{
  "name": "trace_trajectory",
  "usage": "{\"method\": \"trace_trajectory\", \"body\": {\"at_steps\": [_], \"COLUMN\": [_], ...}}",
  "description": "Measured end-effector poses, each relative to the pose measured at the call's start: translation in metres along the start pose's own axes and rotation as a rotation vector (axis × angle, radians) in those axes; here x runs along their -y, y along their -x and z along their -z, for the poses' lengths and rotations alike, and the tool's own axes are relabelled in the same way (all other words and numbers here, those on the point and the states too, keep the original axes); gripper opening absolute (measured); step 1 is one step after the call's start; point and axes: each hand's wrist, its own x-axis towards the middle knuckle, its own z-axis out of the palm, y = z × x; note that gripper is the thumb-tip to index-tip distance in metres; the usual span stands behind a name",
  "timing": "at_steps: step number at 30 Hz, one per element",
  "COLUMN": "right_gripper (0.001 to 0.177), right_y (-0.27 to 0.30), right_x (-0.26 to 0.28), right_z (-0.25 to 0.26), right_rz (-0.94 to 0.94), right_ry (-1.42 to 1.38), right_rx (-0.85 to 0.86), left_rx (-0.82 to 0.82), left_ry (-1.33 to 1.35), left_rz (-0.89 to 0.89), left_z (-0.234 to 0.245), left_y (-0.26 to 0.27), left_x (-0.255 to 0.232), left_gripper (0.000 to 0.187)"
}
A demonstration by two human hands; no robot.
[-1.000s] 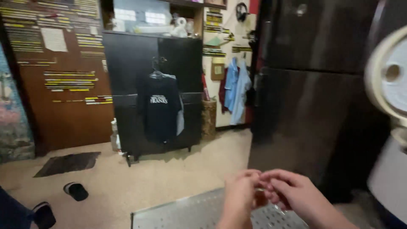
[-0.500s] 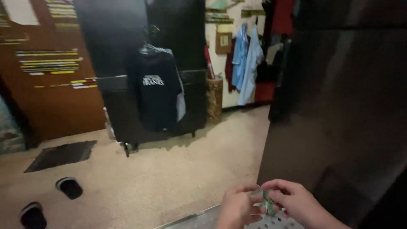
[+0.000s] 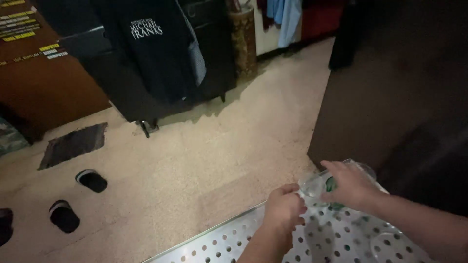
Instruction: The recorder is preparing a dining table for a meal, including filling glasses with water and arranging plates and cutlery.
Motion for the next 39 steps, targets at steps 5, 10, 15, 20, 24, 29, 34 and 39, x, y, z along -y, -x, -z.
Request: {"method": "trace_trajectory", "body": {"at_steps": [5,10,15,20,24,29,34,39], "right_gripper": [0.11,0.113,0.112,0.107,0.101,0.094,0.093,0.086], "right_y": [-0.001,-0.003,-0.004,-0.006,-0.012,0.012,0.055,0.11], "right_x": [0.019,0.038,0.043,0.05,0.051,0.06,0.074,0.073], "right_z": [-0.005,0.0,-0.002,-0.005,-0.018,0.013,0.061,0.094], "right_rz": [-0.02,-0.098,-0.096,-0.075,-0.05,0.009,0.014,0.014], "right_ry": [-0.003,0.115,0.177,0.221,0.298,-0.03,-0.163,-0.266], "right_rx": [0.085,0.188,0.224,0.224,0.171,-0.03,-0.157,-0.342], "left_rx": [0.006,-0.034,0.001,-0.017,0.027,-0.024,0.065,0.132], "left_ry": [-0.04,-0.052,0.017,-0.043,0.025,-0.042,0.004,0.114], "left_rz": [-0.006,0.029,-0.009,0.038,-0.001,-0.016,-0.19,-0.279], "left_z": [0.006,-0.003,-0.005,0.005,0.017,0.015,0.014,0.007], "left_y": [-0.015,-0.018,-0.033,-0.026,-0.035,-0.02,0.011,0.064], "left_x": [0.008,-0.002,0.009,0.007,0.019,-0.005,-0.036,-0.063], "left_gripper": [0.048,0.051,0.047,0.047,0.048,0.042,0.038,0.033]}}
